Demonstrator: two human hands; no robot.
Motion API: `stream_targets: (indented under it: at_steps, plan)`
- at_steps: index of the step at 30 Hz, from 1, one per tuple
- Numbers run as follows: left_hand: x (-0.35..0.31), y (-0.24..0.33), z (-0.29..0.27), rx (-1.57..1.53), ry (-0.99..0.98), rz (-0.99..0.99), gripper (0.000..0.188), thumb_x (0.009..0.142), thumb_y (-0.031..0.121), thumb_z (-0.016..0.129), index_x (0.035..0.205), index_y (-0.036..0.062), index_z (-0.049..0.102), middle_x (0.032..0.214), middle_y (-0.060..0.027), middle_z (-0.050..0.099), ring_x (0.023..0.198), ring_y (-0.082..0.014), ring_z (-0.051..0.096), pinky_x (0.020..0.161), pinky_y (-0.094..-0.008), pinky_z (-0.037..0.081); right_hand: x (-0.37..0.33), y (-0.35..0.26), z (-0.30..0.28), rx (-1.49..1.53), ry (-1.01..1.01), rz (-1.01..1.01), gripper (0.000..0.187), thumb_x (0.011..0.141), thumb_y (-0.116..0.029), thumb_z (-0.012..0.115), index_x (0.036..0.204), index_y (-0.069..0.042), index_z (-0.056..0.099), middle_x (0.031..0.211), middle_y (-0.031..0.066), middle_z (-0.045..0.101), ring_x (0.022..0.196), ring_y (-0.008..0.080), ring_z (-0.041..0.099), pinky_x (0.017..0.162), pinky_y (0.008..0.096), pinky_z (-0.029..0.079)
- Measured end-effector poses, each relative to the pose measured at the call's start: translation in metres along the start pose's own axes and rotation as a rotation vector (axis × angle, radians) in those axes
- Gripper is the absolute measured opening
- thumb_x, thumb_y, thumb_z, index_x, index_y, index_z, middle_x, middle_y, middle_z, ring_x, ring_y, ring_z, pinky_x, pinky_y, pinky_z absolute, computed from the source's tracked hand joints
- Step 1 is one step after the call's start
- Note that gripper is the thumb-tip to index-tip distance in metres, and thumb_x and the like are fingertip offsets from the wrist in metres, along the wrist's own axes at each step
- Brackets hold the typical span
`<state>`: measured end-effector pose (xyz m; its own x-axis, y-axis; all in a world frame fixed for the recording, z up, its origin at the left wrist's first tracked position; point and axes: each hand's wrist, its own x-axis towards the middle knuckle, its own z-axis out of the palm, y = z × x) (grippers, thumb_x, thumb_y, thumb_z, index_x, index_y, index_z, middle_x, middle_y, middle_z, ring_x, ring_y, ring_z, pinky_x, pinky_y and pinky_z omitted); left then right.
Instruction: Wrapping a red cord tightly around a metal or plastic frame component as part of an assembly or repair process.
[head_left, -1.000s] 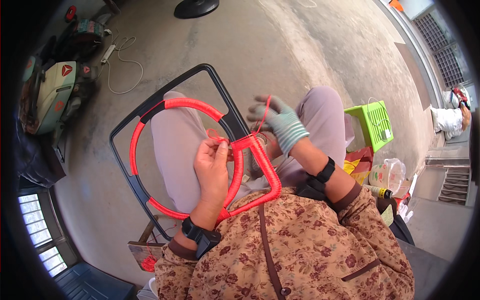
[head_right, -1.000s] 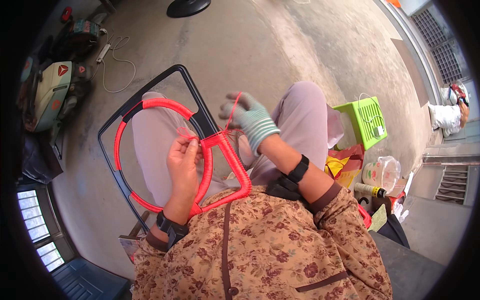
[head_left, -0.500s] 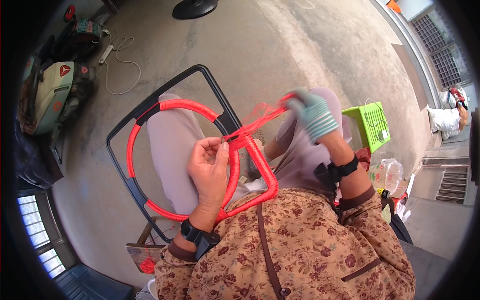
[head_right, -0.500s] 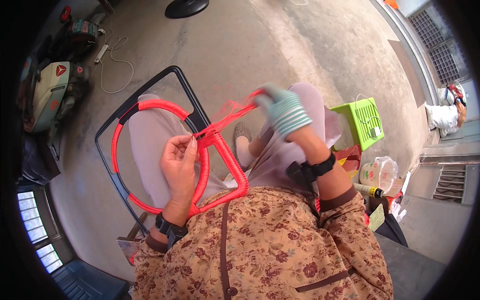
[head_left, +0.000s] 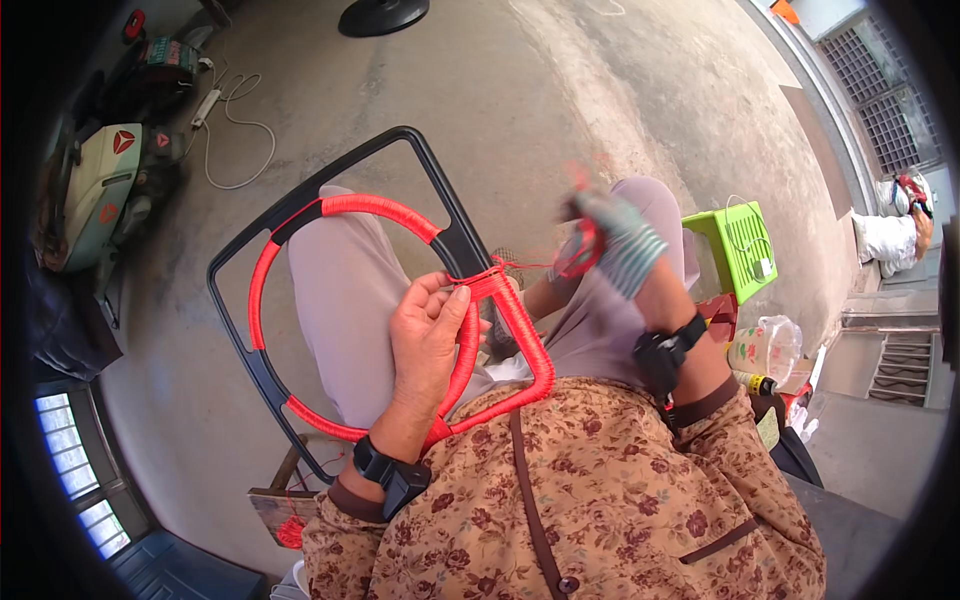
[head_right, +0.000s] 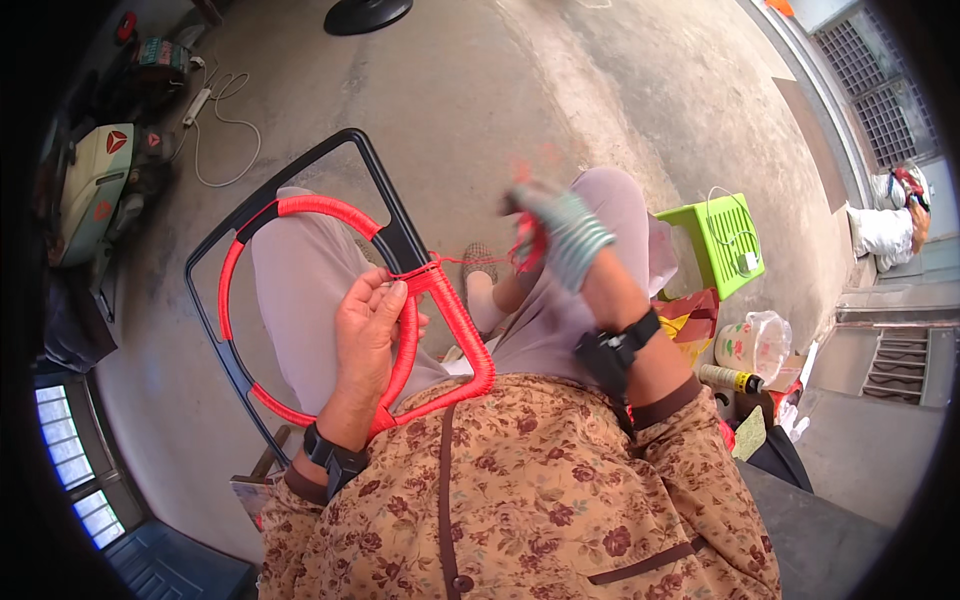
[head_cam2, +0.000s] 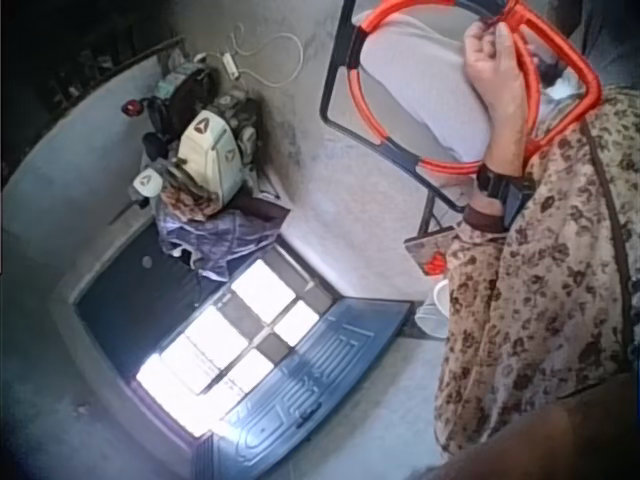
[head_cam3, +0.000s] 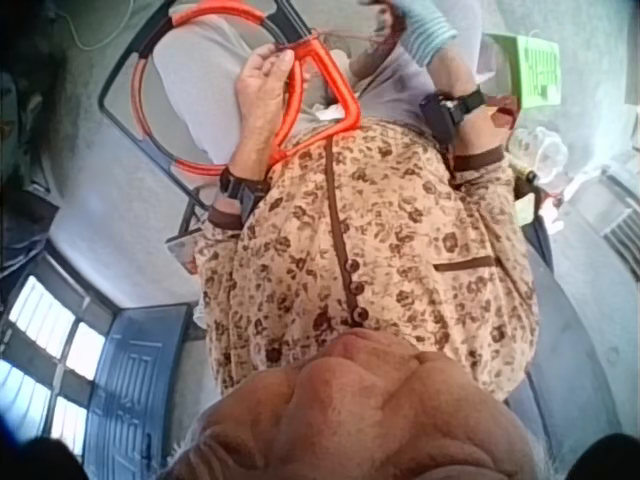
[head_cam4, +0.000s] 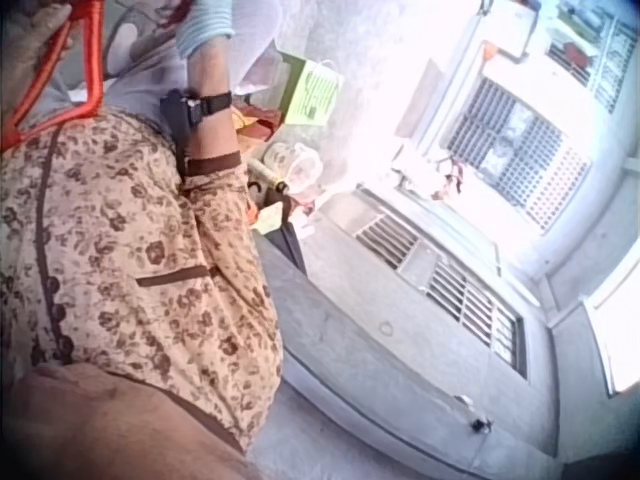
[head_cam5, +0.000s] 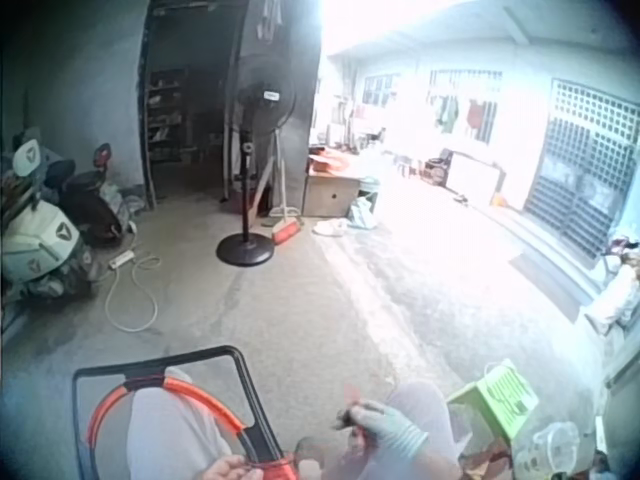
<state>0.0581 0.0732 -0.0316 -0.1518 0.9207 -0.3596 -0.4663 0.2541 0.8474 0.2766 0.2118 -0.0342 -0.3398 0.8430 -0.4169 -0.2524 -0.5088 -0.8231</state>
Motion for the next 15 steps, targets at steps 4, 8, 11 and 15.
stream_targets:
  at_steps: [4,8,11,15]
  plan:
    - [0.001,-0.002,-0.001,-0.004,-0.003,0.014,0.025,0.092,0.016,0.057,0.11,0.0007,0.046,0.086,-0.0085,0.063,0.06,-0.0131,0.062,0.05,-0.023,0.052,-0.011,0.027,0.049,-0.191,-0.22,0.247,0.028,0.092,-0.03,0.054,0.096,-0.004,0.059,0.077,0.0041,0.062,0.051,0.0121,0.057,0.046,0.0246,0.047]
    - [0.002,0.003,-0.004,-0.127,0.033,-0.017,0.022,0.094,0.02,0.054,0.108,0.0036,0.048,0.085,-0.0094,0.064,0.058,-0.0153,0.063,0.048,-0.0248,0.053,-0.013,0.025,0.032,-0.724,-0.451,0.182,0.03,0.092,-0.034,0.053,0.084,-0.005,0.06,0.07,0.0003,0.057,0.056,0.0088,0.054,0.051,0.022,0.043]
    - [0.004,0.0,-0.009,-0.199,0.028,-0.031,0.017,0.094,0.02,0.053,0.101,0.0052,0.051,0.082,-0.0101,0.064,0.057,-0.0171,0.064,0.048,-0.0265,0.054,-0.019,0.015,0.024,-0.605,-0.359,0.22,0.029,0.091,-0.033,0.052,0.085,-0.006,0.06,0.071,0.0011,0.058,0.06,0.0084,0.055,0.052,0.0215,0.043]
    - [0.004,-0.003,-0.011,-0.236,-0.049,-0.1,0.012,0.093,0.018,0.054,0.092,0.006,0.053,0.077,-0.0108,0.065,0.058,-0.0192,0.065,0.048,-0.029,0.054,-0.017,0.019,0.032,0.199,-0.285,0.08,0.026,0.092,-0.032,0.053,0.083,-0.008,0.056,0.078,0.0056,0.06,0.058,0.0123,0.054,0.051,0.0242,0.045]
